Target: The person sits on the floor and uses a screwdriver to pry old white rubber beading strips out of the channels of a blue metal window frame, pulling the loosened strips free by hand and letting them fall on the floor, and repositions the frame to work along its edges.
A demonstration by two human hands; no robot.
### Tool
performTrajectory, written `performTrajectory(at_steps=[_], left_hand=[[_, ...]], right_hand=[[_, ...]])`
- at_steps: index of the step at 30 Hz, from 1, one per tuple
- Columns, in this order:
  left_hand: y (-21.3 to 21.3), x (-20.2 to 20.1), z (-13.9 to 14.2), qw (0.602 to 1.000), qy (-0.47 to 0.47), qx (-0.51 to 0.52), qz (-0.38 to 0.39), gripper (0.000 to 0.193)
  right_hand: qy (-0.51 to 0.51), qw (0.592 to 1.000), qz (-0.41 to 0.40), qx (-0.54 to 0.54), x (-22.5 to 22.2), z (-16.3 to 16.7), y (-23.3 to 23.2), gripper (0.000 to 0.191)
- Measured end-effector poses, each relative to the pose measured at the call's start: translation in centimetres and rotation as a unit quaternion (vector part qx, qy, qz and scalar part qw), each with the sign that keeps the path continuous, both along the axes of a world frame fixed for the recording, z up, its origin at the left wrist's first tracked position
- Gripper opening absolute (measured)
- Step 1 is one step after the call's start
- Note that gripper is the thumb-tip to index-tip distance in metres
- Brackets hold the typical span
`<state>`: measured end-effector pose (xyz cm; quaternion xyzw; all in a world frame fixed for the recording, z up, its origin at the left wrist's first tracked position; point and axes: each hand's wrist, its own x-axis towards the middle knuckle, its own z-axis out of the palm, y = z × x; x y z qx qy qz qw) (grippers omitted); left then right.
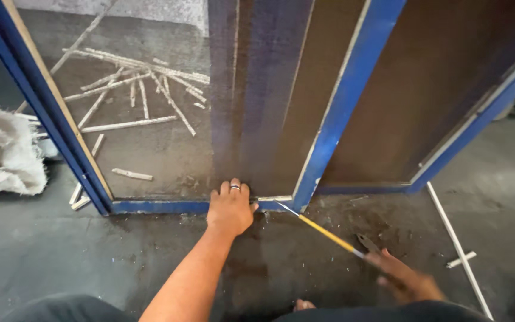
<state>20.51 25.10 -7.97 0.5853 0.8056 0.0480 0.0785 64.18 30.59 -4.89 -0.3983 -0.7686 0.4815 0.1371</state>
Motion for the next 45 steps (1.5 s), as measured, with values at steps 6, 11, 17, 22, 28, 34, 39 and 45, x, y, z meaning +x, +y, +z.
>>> performTrajectory(at_steps=[6, 11, 17, 22, 28, 34, 39, 45], left_hand=[[0.2, 0.1, 0.3, 1.0, -0.013, -0.024, 0.006, 0.065], [0.2, 0.3, 0.8, 0.999, -0.022, -0.042, 0.017, 0.064], [0.0, 0.5, 0.6, 1.0, -0.005, -0.008, 0.01, 0.059], [0.1, 0.5, 0.0, 1.0, 0.024, 0.008, 0.006, 0.06], [0.0, 0.2, -0.5, 0.998, 0.034, 0.045, -0.003, 0.058], [-0.3, 0.2, -0.4, 0.998, 0.023, 0.054, -0.012, 0.055], [-0.5, 0.0, -0.6, 0.996, 0.033, 0.081, -0.022, 0.055], [-0.7, -0.5, -1.7, 0.99, 0.01, 0.135, -0.042, 0.049]], right_hand=[[-0.158, 0.887, 0.079, 0.427, -1.8, -15.7, -1.5, 0.066], [-0.036, 0.904, 0.066, 0.421, 0.2, -12.3, 3.9, 0.058], [-0.4, 0.901, 0.041, 0.162, -2.1, 3.6, 9.9, 0.045], [-0.257, 0.933, 0.086, 0.237, -2.8, 7.8, 7.5, 0.045], [-0.258, 0.961, 0.015, 0.102, -1.0, 10.4, 7.2, 0.039], [-0.427, 0.885, -0.053, 0.177, -2.9, 11.0, 6.3, 0.039], [-0.429, 0.878, 0.006, 0.213, -4.2, 10.3, 9.2, 0.047], [-0.37, 0.89, 0.089, 0.25, -6.9, 9.5, 14.0, 0.043]])
